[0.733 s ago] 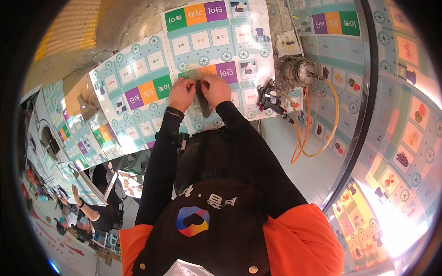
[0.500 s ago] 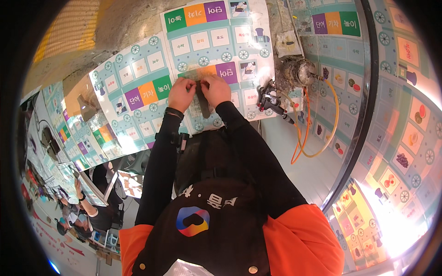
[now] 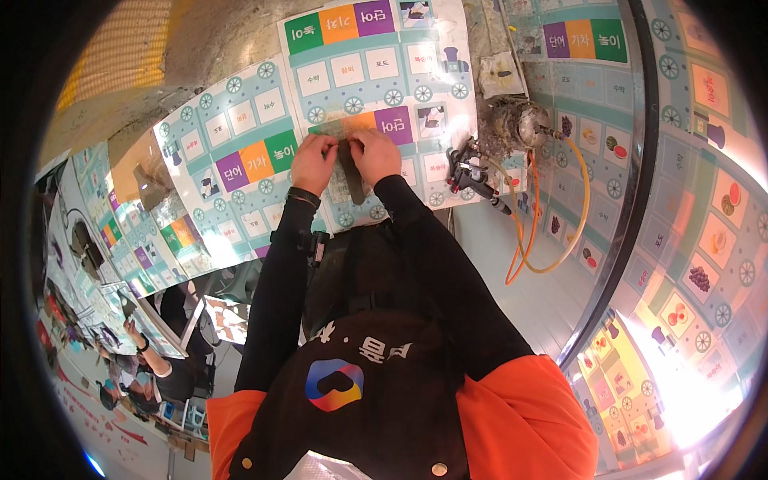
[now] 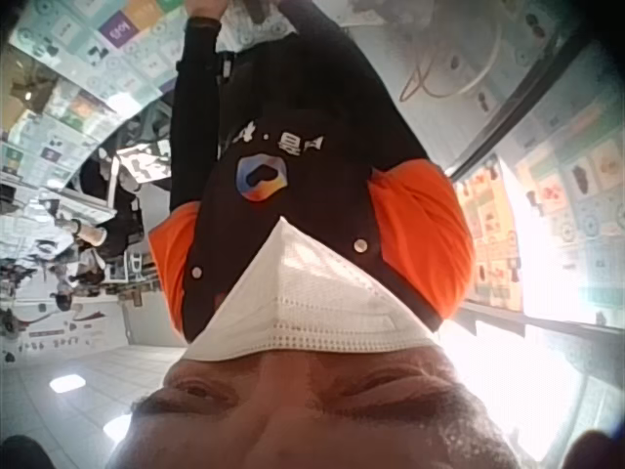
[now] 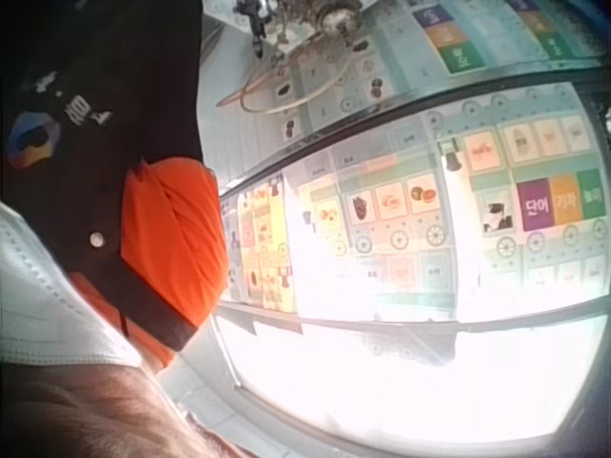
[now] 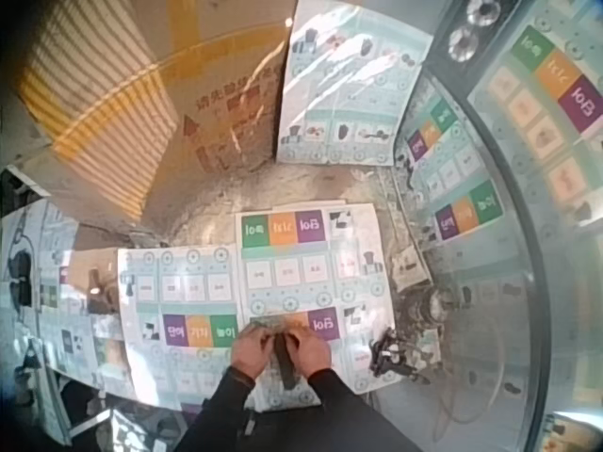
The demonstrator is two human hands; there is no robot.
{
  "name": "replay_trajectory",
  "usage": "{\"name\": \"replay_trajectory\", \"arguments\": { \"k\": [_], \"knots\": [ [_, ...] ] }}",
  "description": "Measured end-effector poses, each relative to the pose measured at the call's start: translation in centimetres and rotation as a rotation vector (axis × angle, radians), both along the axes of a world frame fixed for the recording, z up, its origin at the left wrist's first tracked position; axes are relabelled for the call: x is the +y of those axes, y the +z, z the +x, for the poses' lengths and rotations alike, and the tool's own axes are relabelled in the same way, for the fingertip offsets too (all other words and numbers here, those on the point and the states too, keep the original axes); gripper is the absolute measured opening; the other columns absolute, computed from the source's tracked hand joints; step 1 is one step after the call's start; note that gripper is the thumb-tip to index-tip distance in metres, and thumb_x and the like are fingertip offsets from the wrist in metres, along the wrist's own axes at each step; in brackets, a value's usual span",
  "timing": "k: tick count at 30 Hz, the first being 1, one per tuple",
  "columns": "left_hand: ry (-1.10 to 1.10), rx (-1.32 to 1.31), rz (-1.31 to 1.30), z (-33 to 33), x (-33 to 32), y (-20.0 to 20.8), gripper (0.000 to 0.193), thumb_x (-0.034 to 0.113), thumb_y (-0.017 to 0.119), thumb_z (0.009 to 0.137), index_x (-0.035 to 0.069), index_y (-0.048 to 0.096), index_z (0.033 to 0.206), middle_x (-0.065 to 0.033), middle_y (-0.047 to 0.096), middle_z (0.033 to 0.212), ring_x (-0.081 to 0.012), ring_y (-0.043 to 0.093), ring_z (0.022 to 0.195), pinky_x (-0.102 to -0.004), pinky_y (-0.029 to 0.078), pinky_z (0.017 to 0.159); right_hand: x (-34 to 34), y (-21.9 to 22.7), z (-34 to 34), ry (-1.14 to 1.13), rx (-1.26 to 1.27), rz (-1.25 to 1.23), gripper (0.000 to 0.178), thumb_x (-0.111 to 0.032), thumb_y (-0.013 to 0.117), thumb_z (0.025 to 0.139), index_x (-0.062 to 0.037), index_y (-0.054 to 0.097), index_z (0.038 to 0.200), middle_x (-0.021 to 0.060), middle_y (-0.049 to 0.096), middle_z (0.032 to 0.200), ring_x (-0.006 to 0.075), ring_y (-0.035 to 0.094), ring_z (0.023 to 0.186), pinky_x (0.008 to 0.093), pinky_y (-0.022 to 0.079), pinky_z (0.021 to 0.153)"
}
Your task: The recorder applies adhesive to the edges of synthetic shoe upper components and joins them.
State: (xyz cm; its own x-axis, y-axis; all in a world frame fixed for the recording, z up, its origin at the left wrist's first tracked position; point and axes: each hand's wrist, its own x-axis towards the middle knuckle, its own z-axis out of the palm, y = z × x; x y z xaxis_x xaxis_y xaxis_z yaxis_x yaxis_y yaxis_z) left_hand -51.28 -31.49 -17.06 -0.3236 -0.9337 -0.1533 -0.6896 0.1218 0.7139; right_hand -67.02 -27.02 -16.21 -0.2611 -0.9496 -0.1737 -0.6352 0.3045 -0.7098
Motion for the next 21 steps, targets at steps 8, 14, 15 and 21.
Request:
{"name": "replay_trajectory", "arguments": {
  "k": [8, 14, 15, 21],
  "knots": [
    [0.015, 0.007, 0.059, 0.0, 0.23, -0.08, 0.007, 0.014, 0.07, 0.086, 0.009, 0.068, 0.091, -0.0058, 0.06, 0.084, -0.0255, 0.063, 0.076, -0.0384, 0.051, 0.067, 0.08, 0.13, 0.06, 0.01, 0.004, -0.028, 0.007, -0.013, 0.068, 0.084, -0.0107, 0.07, 0.091, 0.0085, 0.066, 0.087, 0.0331, 0.065, 0.085, 0.0439, 0.052, 0.074],
    [0.01, 0.018, 0.036, 0.21, 0.25, -0.17, 0.007, 0.014, 0.07, 0.086, 0.009, 0.068, 0.09, -0.006, 0.06, 0.085, -0.0253, 0.063, 0.077, -0.0383, 0.051, 0.067, 0.12, 0.02, 0.06, 0.016, 0.007, -0.044, 0.008, -0.013, 0.068, 0.084, -0.0107, 0.07, 0.091, 0.0085, 0.066, 0.087, 0.033, 0.065, 0.084, 0.0433, 0.053, 0.074],
    [0.017, 0.018, 0.025, 0.13, 0.25, 0.01, 0.006, 0.013, 0.07, 0.086, 0.009, 0.068, 0.09, -0.0061, 0.06, 0.085, -0.0253, 0.063, 0.077, -0.0384, 0.051, 0.067, 0.17, 0.08, 0.01, 0.016, 0.008, -0.042, 0.008, -0.013, 0.068, 0.084, -0.0107, 0.07, 0.091, 0.0085, 0.066, 0.087, 0.033, 0.065, 0.084, 0.0433, 0.053, 0.074],
    [-0.052, -0.001, -0.04, 0.15, 0.76, 0.53, 0.007, 0.011, 0.068, 0.087, 0.01, 0.07, 0.094, -0.0067, 0.061, 0.088, -0.0262, 0.064, 0.079, -0.0387, 0.052, 0.068, 0.49, 0.3, -0.46, 0.023, -0.096, -0.057, 0.008, -0.012, 0.067, 0.084, -0.0111, 0.071, 0.091, 0.0078, 0.066, 0.086, 0.0328, 0.065, 0.084, 0.0431, 0.053, 0.074]
  ]
}}
